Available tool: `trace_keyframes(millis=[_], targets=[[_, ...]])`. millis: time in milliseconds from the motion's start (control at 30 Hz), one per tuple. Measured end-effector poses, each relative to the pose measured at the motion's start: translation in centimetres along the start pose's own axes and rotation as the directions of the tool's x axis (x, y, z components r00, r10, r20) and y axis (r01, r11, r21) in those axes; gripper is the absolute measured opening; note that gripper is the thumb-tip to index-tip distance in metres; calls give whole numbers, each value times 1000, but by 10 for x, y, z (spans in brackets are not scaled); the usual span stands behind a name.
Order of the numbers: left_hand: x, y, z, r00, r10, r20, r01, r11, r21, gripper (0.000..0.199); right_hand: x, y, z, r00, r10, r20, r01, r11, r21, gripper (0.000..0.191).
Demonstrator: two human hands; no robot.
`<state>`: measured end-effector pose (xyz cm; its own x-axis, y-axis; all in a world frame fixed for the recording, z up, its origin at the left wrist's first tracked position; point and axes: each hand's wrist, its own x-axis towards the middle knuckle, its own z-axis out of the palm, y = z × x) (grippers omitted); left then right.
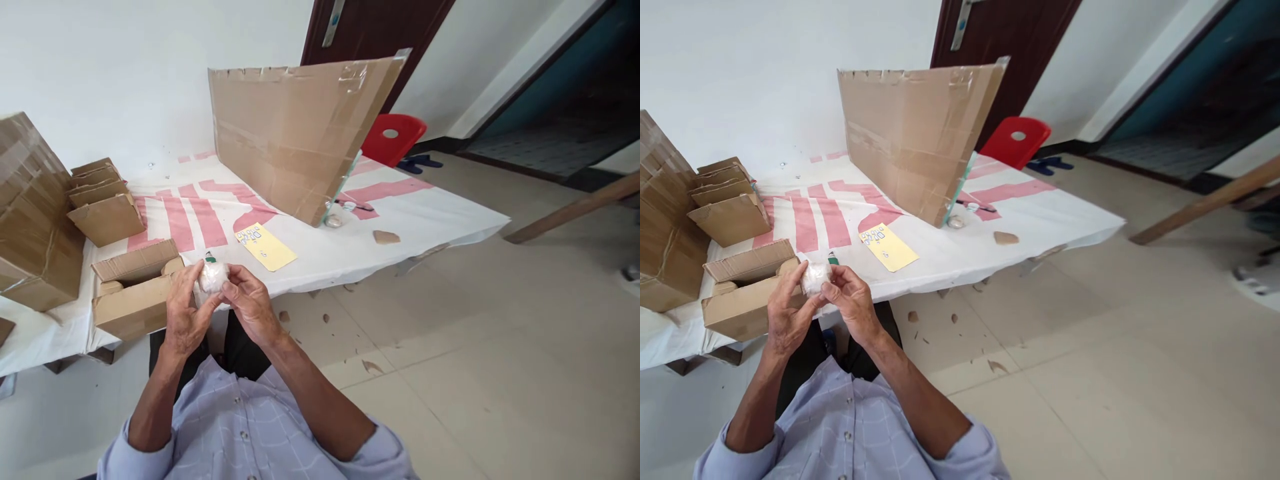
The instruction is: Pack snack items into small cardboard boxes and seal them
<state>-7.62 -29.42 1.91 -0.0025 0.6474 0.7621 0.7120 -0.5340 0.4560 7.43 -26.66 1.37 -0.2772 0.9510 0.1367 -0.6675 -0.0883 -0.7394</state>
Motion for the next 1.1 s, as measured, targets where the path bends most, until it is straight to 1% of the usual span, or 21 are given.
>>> trace_keyframes(millis=[100,133,200,267,333,400,500,567,633,700,767,833,867,900,933,967,1033,1100], targets=[[-1,0,-3,995,-75,71,86,983,-161,64,3,0,-4,999,49,24,-51,995,81,47],[-1,0,-4,991,-97,95,115,970,-215,67,4,-1,-6,996,74,47,-79,991,105,49],[-1,0,-6,978,-167,127,200,928,-315,66,8,0,-9,986,126,113,-140,982,128,52],[-1,1,-5,952,-274,133,305,868,-393,61,11,3,-11,970,162,181,-186,974,130,54],[-2,1,-1,918,-379,117,388,798,-462,59,14,6,-13,964,173,202,-202,970,134,56],[-2,-1,6,883,-462,86,434,731,-527,61,15,9,-13,976,156,153,-177,975,131,57],[-2,-6,21,845,-530,76,462,650,-603,65,15,12,-15,998,65,-17,-63,994,95,56],[0,-10,32,833,-539,125,491,617,-614,71,15,12,-19,993,-6,-117,12,999,50,53],[2,-13,41,826,-524,209,532,600,-598,75,17,13,-29,985,-55,-166,54,999,-11,49],[5,-14,48,819,-483,310,567,596,-569,77,23,12,-48,976,-95,-197,80,993,-81,46],[8,-13,52,812,-434,390,583,600,-548,79,36,8,-74,960,-140,-241,102,981,-165,47],[11,-12,51,810,-410,419,585,616,-528,81,56,-2,-109,933,-199,-300,107,949,-296,48],[11,-10,49,811,-410,417,582,629,-515,80,69,-9,-127,915,-233,-330,91,915,-394,50],[12,-8,45,814,-410,410,577,644,-502,77,84,-17,-146,891,-276,-362,56,855,-515,50],[13,-5,39,819,-408,402,570,659,-492,73,99,-26,-165,862,-319,-394,-14,762,-647,49],[12,-3,32,826,-402,394,558,673,-484,68,114,-36,-183,836,-356,-417,-107,640,-761,48],[10,2,13,847,-393,359,526,714,-461,53,143,-52,-215,803,-388,-453,-197,544,-816,45],[5,1,-11,877,-400,266,478,783,-397,38,167,-64,-241,788,-399,-469,-270,461,-845,42]])
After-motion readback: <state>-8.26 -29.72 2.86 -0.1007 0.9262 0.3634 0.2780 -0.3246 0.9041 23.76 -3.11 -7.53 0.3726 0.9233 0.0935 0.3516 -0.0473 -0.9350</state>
